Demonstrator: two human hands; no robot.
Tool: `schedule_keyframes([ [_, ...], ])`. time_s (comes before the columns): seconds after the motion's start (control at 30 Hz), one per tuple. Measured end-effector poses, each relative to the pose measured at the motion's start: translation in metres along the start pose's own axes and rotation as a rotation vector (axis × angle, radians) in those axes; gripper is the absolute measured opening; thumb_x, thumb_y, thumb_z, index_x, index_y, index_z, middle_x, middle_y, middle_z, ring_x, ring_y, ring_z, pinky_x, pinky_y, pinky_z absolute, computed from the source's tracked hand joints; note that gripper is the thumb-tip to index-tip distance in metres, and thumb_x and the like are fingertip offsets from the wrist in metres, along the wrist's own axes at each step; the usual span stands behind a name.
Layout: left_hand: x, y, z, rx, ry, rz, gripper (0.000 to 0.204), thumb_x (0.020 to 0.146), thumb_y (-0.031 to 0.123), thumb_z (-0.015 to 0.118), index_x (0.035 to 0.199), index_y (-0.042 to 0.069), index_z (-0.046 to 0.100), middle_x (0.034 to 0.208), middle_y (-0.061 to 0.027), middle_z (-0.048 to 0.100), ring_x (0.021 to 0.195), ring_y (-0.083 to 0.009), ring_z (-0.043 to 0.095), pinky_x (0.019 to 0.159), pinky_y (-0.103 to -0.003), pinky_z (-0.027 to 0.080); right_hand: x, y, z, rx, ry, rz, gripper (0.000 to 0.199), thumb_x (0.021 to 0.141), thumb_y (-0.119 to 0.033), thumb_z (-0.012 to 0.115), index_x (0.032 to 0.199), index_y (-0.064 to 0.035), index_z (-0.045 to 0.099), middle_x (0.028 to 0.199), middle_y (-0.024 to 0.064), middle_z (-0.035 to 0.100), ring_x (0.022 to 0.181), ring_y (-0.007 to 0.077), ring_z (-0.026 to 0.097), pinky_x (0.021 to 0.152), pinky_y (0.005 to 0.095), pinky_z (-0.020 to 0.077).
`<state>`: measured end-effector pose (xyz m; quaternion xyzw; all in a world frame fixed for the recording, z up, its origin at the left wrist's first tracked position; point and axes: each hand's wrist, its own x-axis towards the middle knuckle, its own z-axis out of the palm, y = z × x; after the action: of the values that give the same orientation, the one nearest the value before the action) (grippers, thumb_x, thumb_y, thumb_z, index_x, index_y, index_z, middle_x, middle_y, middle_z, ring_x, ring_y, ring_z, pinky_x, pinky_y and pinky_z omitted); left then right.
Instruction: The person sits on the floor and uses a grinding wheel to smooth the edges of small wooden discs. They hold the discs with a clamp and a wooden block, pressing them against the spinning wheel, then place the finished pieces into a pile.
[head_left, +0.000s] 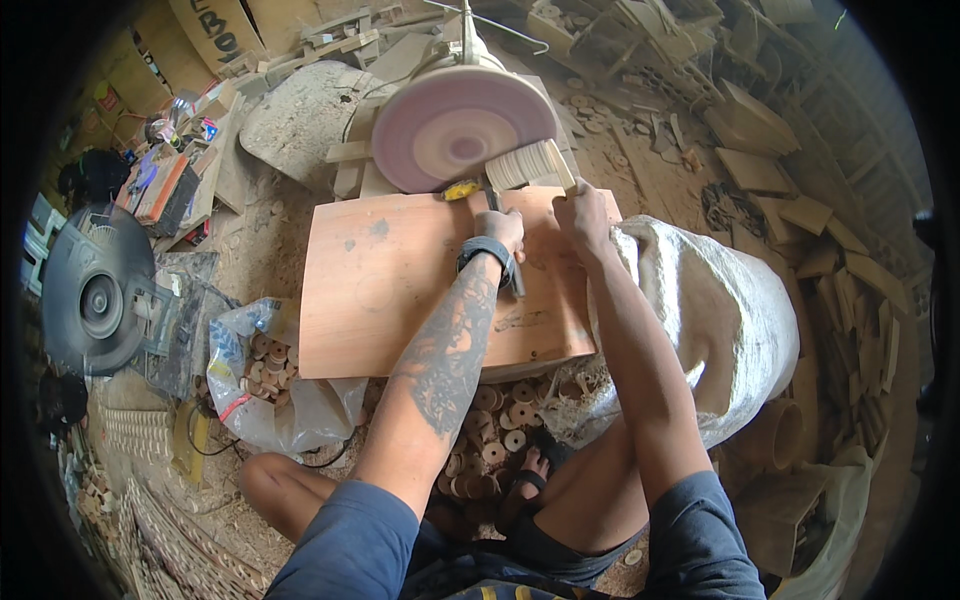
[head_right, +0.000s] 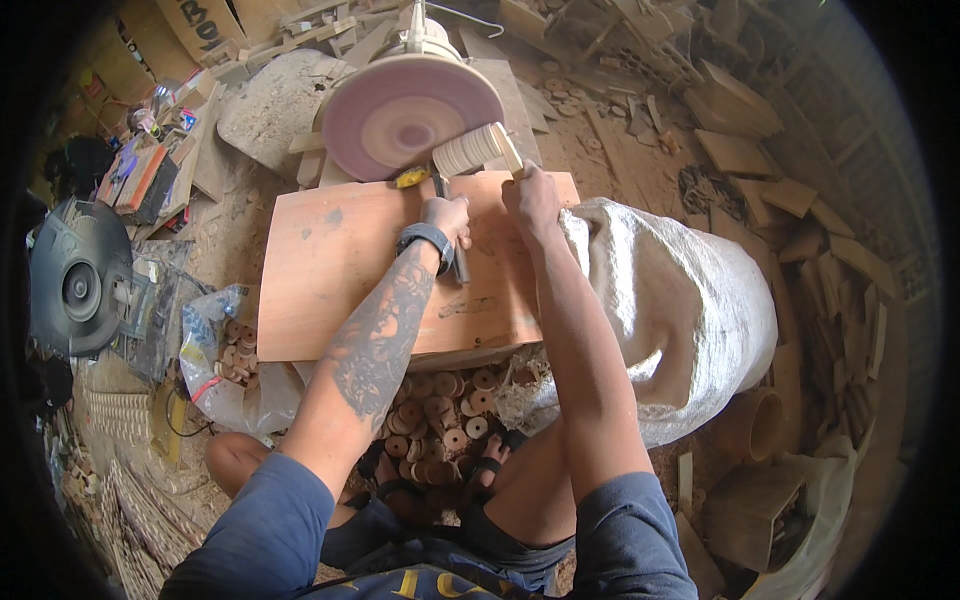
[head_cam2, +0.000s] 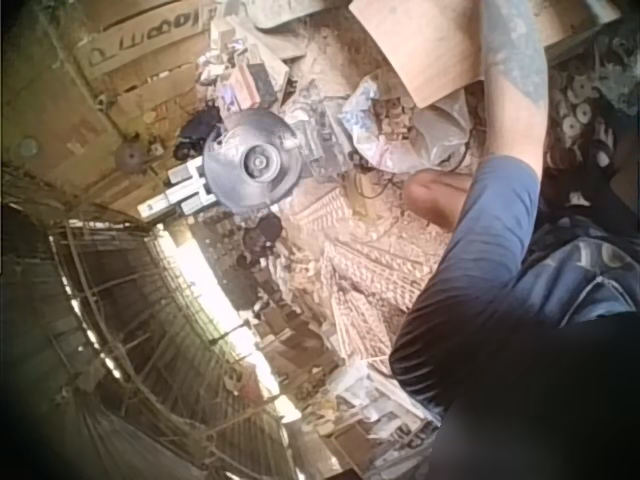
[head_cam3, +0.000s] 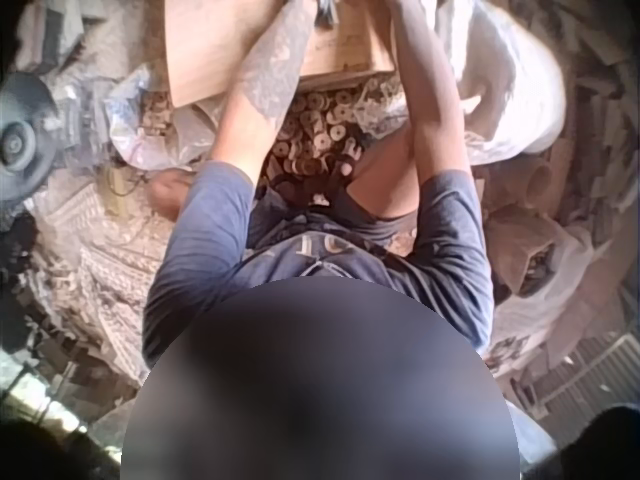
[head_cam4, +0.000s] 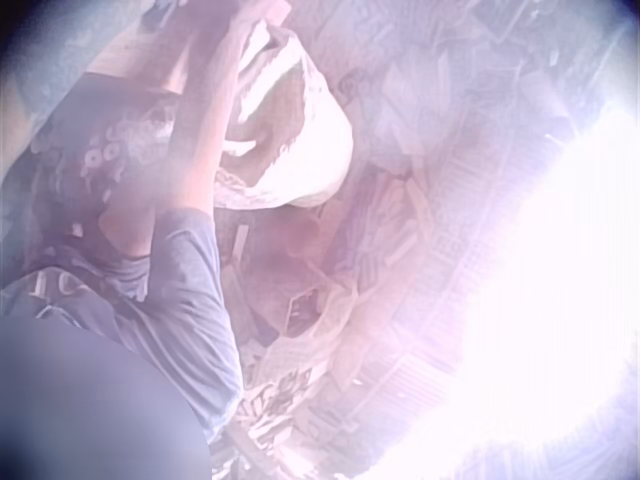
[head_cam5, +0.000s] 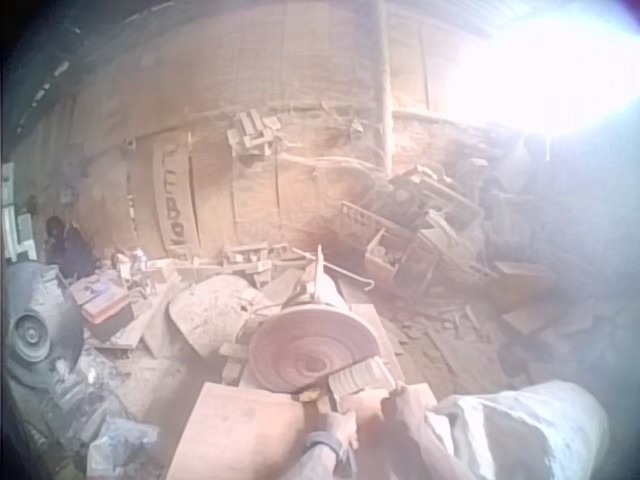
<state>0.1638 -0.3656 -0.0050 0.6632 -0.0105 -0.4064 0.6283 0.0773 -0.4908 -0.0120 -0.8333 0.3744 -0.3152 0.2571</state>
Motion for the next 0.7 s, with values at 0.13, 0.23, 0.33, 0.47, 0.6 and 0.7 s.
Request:
schedule_keyframes([
  [0.13,0.0009,-0.0007,0.0002,-0.002,-0.003,0.007,0.022,0.096,0.022,0.056,0.089,0.003,0.047,0.059,-0.0032,0.039,0.039,-0.0149,0.039,0.036,-0.035,0.035,-0.0005,0.0003,0.0,0.0,0.006,0.004,0.02,0.074,-0.013,0.061,0.088,0.0007,0.063,0.078,0.026,0.065,0.079,0.0409,0.065,0.072,0.0455,0.0492],
  [0.23,0.0006,-0.0009,-0.0004,-0.011,-0.006,0.007,0.022,0.096,0.022,0.056,0.09,0.002,0.047,0.06,-0.0036,0.04,0.039,-0.0152,0.039,0.036,-0.035,0.035,-0.0017,-0.0002,0.0003,-0.002,0.011,0.0,0.02,0.074,-0.014,0.061,0.087,0.0009,0.063,0.078,0.0264,0.065,0.079,0.041,0.065,0.071,0.0456,0.0491],
  [0.33,-0.0009,0.0002,-0.0004,-0.005,-0.009,0.004,0.023,0.096,0.022,0.056,0.091,0.001,0.048,0.061,-0.004,0.041,0.04,-0.0152,0.04,0.035,-0.035,0.035,-0.0019,-0.0015,-0.0009,-0.007,0.012,-0.007,0.019,0.075,-0.013,0.061,0.087,0.0009,0.063,0.078,0.0265,0.065,0.079,0.041,0.065,0.071,0.0457,0.0492],
  [0.47,-0.0053,0.0022,-0.0003,0.011,0.011,0.019,0.024,0.096,0.022,0.057,0.091,0.0,0.048,0.062,-0.0042,0.042,0.04,-0.0151,0.04,0.035,-0.035,0.036,-0.0021,-0.0035,-0.0035,0.011,-0.004,0.001,0.018,0.075,-0.013,0.061,0.086,0.0009,0.063,0.077,0.0264,0.065,0.078,0.041,0.065,0.071,0.0457,0.0494],
  [0.6,-0.0067,0.0028,-0.0003,0.027,0.014,0.009,0.023,0.096,0.021,0.057,0.091,0.0,0.049,0.061,-0.0038,0.042,0.04,-0.0147,0.04,0.036,-0.034,0.036,-0.002,-0.0023,-0.0014,-0.003,0.02,0.001,0.018,0.075,-0.013,0.061,0.086,0.0009,0.063,0.077,0.0263,0.064,0.077,0.0411,0.065,0.07,0.0456,0.0494],
  [0.7,-0.0026,0.0009,-0.0004,-0.004,0.009,-0.003,0.023,0.096,0.021,0.057,0.091,0.0,0.05,0.061,-0.0037,0.042,0.04,-0.0148,0.04,0.036,-0.034,0.036,-0.0005,0.0022,0.0018,0.0,0.024,-0.029,0.018,0.075,-0.013,0.061,0.086,0.0008,0.063,0.076,0.0262,0.064,0.077,0.0413,0.065,0.07,0.0458,0.0494],
])
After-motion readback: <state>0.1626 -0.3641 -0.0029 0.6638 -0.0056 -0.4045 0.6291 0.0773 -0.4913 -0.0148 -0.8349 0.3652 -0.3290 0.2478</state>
